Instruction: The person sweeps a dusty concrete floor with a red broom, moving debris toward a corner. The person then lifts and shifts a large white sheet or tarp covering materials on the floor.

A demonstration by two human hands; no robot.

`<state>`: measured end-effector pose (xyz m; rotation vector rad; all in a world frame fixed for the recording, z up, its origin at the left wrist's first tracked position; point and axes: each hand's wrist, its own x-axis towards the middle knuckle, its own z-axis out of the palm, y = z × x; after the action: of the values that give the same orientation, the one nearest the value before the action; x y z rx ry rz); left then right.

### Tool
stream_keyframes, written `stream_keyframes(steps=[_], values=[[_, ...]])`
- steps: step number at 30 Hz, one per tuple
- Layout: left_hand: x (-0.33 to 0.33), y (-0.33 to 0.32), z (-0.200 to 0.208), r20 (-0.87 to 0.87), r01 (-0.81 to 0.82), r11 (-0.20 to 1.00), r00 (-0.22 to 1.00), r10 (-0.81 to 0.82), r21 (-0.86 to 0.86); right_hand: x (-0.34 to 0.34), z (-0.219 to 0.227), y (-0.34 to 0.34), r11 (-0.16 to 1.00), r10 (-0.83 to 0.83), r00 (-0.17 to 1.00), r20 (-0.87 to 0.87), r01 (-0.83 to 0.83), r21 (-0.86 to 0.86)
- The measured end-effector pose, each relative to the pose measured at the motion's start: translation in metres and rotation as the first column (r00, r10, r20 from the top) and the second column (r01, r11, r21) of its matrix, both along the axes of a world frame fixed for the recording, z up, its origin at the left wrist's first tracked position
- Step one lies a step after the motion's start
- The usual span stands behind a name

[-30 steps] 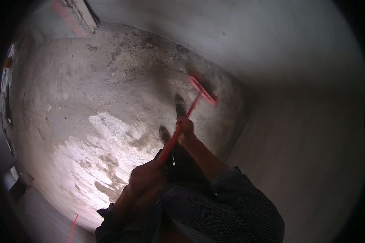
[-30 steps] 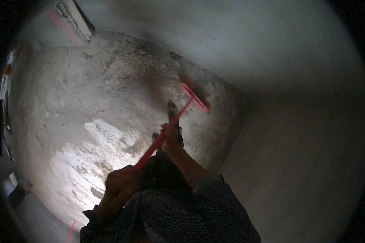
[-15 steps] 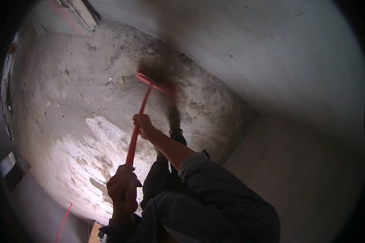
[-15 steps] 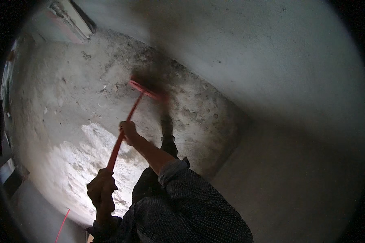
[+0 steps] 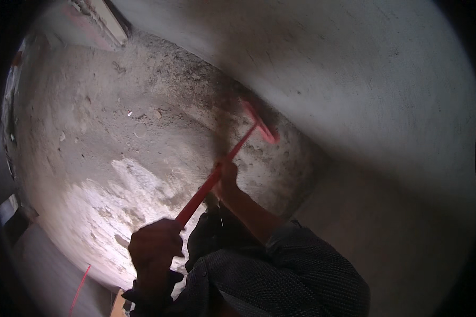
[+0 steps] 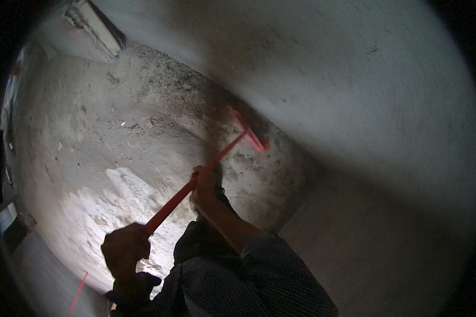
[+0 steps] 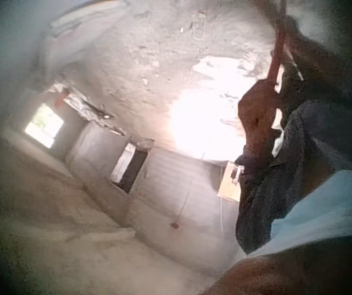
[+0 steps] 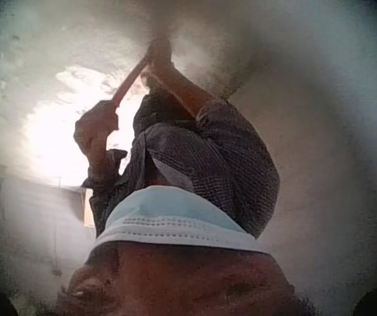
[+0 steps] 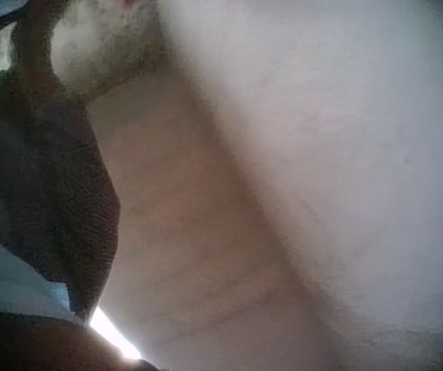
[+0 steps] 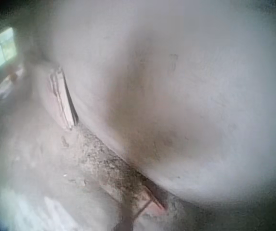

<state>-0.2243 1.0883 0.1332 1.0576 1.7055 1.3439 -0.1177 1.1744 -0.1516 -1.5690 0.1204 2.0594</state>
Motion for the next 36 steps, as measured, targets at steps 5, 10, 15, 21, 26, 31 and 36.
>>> stream_keyframes(steps=[5, 10, 15, 21, 26, 31, 36], values=[[-0.024, 0.023, -0.069, 0.268, -0.077, 0.995, 0.962, 0.055, 0.071, -0.014, -0.067, 0.043, 0.997, -0.015, 0.992, 0.128, 0.006, 0.072], [0.0, 0.002, -0.072, -0.101, -0.082, 0.996, 0.992, 0.08, -0.024, -0.096, -0.067, 0.052, 0.876, 0.472, 0.882, -0.01, -0.468, 0.115], [0.02, -0.008, -0.045, -0.241, 0.08, 0.996, 0.968, -0.069, 0.038, -0.111, -0.033, 0.019, 0.686, 0.725, 0.682, -0.092, -0.703, 0.186], [0.014, 0.007, 0.009, -0.081, 0.02, 0.994, 0.997, -0.012, 0.103, -0.087, 0.016, 0.001, 0.86, 0.509, 0.853, -0.12, -0.499, 0.101], [0.005, -0.005, -0.009, 0.093, -0.136, 0.991, 0.986, 0.136, -0.002, -0.028, -0.007, 0.015, 0.96, 0.275, 0.959, 0.069, -0.278, 0.044], [-0.001, 0.008, -0.057, 0.097, -0.211, 0.977, 0.972, 0.213, -0.028, -0.033, -0.073, 0.017, 0.934, 0.354, 0.933, 0.068, -0.357, 0.03], [0.004, 0.009, -0.042, -0.204, -0.093, 0.995, 0.975, 0.086, -0.024, -0.113, -0.062, -0.008, 0.797, 0.604, 0.787, -0.128, -0.601, 0.066]])
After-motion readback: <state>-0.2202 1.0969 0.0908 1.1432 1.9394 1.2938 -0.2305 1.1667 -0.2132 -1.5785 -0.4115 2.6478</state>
